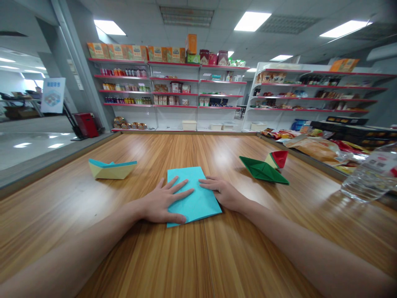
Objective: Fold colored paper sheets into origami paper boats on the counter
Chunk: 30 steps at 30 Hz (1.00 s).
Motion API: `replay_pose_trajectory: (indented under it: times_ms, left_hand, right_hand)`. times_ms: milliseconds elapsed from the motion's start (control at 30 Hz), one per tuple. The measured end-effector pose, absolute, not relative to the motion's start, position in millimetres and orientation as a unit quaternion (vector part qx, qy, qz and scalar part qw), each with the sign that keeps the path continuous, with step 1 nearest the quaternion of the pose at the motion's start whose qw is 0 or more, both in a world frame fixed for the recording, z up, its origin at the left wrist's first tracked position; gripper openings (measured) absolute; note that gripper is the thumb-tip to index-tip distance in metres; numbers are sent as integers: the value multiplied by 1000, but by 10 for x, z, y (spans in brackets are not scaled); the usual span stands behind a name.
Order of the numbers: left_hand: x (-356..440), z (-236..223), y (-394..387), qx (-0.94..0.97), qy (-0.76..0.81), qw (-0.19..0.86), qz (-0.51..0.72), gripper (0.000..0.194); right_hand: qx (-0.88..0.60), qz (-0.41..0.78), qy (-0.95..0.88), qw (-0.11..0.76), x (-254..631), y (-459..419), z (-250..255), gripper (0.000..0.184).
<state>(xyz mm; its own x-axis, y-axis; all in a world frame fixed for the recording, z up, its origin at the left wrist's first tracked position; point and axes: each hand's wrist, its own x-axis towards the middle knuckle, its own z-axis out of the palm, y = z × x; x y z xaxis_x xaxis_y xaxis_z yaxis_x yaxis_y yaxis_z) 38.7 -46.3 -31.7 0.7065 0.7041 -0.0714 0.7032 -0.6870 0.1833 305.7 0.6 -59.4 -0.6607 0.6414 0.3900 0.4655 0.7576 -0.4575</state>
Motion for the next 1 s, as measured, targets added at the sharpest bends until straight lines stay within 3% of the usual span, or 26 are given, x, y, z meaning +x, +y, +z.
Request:
replay_pose_trajectory:
  times_ms: [267,467,633,833,1000]
  left_hand:
    - [389,-282,-471,915,388,112,3,81]
    - [358,-263,-459,891,399,209,59,57]
    - [199,-513,-346,780,493,326,205,85]
    - [192,-542,-294,783,391,395,280,101]
    - [367,-418,-332,801,398,344,286,66]
  right_hand:
    - [-314,201,-890,264,3064,-18,-580,43]
    - [-311,245,-866,306,3061,-59,-544,27]
    - [-359,255,-837,325,3041,-63,-551,24]
    - [-414,230,-820,322,3055,-38,-579,26]
    - [-429,229,-812,324,3065,-27,-590,28]
